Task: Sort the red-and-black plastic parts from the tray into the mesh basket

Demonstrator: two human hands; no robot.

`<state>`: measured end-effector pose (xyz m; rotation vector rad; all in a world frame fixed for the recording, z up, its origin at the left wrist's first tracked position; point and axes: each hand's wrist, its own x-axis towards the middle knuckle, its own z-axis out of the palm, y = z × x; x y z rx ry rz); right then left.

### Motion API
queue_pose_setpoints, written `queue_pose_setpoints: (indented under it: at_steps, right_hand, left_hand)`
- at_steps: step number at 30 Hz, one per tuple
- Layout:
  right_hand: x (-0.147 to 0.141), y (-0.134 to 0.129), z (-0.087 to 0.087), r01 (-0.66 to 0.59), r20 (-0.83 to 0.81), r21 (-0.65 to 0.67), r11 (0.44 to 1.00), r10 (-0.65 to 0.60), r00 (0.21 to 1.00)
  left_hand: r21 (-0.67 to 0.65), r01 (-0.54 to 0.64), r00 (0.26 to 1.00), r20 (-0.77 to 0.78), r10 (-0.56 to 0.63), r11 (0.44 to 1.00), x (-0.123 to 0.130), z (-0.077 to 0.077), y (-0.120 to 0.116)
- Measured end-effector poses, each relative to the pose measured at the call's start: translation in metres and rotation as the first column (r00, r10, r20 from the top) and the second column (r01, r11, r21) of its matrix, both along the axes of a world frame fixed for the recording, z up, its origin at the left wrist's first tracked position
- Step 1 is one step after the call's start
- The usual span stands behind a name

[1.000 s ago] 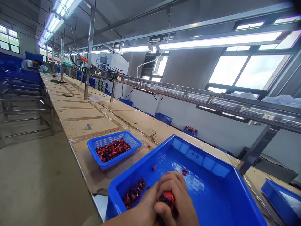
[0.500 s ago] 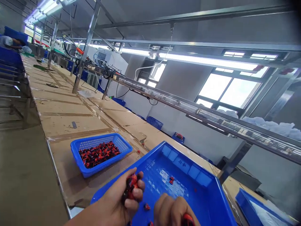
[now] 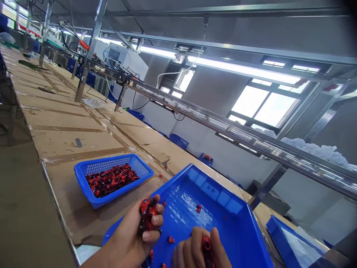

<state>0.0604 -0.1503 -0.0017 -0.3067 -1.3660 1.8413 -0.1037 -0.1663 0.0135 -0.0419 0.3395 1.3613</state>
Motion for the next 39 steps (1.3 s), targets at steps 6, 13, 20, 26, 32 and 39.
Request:
queue_pose_setpoints:
  at_steps: [6, 13, 20, 26, 32, 39]
  right_hand:
    - [-0.01, -0.002, 0.002, -0.238, -0.199, -0.029, 0.971, 0.228, 0.953]
    - [-0.01, 0.001, 0.001, -0.393, -0.279, -0.021, 0.919, 0.372, 0.885]
    - [-0.006, -0.004, 0.004, -0.258, -0.206, -0.232, 0.938, 0.212, 0.955]
    - [-0.002, 0.002, 0.007, -0.117, -0.129, -0.369, 0.922, 0.074, 0.989]
    - [-0.005, 0.003, 0.011, 0.064, 0.003, -0.405, 0.912, -0.068, 0.998]
    - [0.005, 0.0, 0.019, 0.347, 0.403, 0.49, 0.8, -0.56, 0.724]
  left_hand:
    - [0.013, 0.007, 1.0, -0.015, -0.007, 1.0, -0.001, 0.0, -0.002]
    - [0.066, 0.017, 1.0, -0.01, -0.016, 0.998, -0.002, -0.004, -0.003]
    - [0.077, 0.017, 1.0, -0.017, -0.015, 0.997, -0.001, -0.004, -0.004]
    - [0.096, 0.025, 0.999, -0.031, -0.022, 0.995, -0.003, -0.003, -0.003]
    - [0.091, 0.009, 0.997, -0.073, -0.002, 0.996, -0.003, 0.0, -0.004]
    - [0.119, 0.01, 0.992, -0.124, 0.005, 0.993, -0.003, 0.0, -0.004]
